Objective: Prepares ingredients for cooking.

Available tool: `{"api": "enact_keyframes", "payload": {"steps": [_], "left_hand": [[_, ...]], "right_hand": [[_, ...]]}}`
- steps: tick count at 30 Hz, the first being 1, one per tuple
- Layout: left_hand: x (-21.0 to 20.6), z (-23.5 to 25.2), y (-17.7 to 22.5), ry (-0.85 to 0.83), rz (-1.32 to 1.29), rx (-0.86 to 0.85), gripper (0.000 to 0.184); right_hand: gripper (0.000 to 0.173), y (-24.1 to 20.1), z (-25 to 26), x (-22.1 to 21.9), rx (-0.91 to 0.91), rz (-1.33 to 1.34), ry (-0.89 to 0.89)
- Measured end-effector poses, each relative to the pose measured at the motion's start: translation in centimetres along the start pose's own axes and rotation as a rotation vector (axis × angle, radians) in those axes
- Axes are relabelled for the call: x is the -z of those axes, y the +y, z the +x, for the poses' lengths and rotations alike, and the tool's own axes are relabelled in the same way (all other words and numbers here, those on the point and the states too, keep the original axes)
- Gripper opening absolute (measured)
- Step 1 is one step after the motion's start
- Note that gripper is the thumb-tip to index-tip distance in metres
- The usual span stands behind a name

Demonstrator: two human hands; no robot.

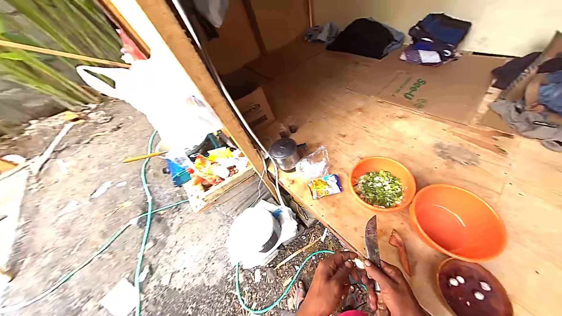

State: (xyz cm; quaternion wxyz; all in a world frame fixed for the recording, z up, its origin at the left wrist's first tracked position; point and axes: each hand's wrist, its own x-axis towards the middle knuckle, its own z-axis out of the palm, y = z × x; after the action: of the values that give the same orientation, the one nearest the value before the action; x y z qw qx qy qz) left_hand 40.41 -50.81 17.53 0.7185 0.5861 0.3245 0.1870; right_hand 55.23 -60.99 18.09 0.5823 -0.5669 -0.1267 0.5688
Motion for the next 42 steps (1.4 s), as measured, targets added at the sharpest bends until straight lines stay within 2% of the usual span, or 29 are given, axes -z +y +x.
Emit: {"api": "enact_keyframes", "payload": {"steps": [3,6,9,13,17,20,22,24,27,29,31,33,35,38,40,42], "left_hand": [[-0.6,0.3,0.1,0.092,-0.068,0.102,0.033],[-1.4,1.0,-0.3,0.109,-0.246,0.235,0.035],[-1.3,1.4,-1.1,0.068,-0.388,0.299,0.036],[-1.6,1.9,-2.5,0.055,-0.504,0.339,0.038],[-1.8,2.4,-2.9,0.044,-0.643,0.385,0.026],[-2.1,3.0,-2.5,0.051,-0.781,0.469,0.030],[-2.4,3.1,-2.1,0.062,-0.837,0.508,0.034],[-2.5,3.1,-2.0,0.025,-0.836,0.483,0.034],[-2.2,2.8,-2.3,-0.032,-0.816,0.391,0.035],[-2.1,2.5,-2.6,-0.062,-0.769,0.329,0.034],[-2.0,2.3,-2.9,-0.108,-0.722,0.281,0.038],[-1.9,2.3,-3.0,-0.153,-0.666,0.239,0.050],[-1.9,2.1,-2.5,-0.179,-0.595,0.210,0.065],[-1.7,1.7,-1.7,-0.244,-0.495,0.149,0.081],[-1.2,1.5,-1.5,-0.273,-0.474,0.140,0.084],[-0.7,1.3,-1.5,-0.272,-0.475,0.163,0.081]], "right_hand": [[0.022,0.4,-0.2,0.9,0.058,-0.015,0.000],[0.022,1.2,-0.8,3.5,0.136,-0.115,0.087],[0.022,2.5,-1.6,6.7,0.196,-0.252,0.265],[0.025,5.0,-2.7,11.8,0.176,-0.329,0.558],[0.028,8.5,-2.6,16.8,0.204,-0.434,0.801],[0.033,10.6,-1.6,20.4,0.085,-0.527,0.971],[0.043,11.0,-1.3,21.9,0.028,-0.642,1.059],[0.047,10.0,-1.4,21.2,0.126,-0.751,1.103],[0.040,7.0,-2.0,17.2,0.387,-0.823,0.927],[0.032,5.2,-2.0,13.4,0.448,-0.751,0.714],[0.029,3.6,-1.8,9.5,0.418,-0.648,0.490],[0.028,2.8,-1.0,6.7,0.412,-0.602,0.327],[0.026,2.2,0.0,5.0,0.401,-0.617,0.200],[0.025,1.4,1.1,3.7,0.292,-0.579,-0.020],[0.020,1.1,1.5,3.1,0.225,-0.470,-0.123],[0.015,0.9,1.7,2.5,0.211,-0.454,-0.142]]}}
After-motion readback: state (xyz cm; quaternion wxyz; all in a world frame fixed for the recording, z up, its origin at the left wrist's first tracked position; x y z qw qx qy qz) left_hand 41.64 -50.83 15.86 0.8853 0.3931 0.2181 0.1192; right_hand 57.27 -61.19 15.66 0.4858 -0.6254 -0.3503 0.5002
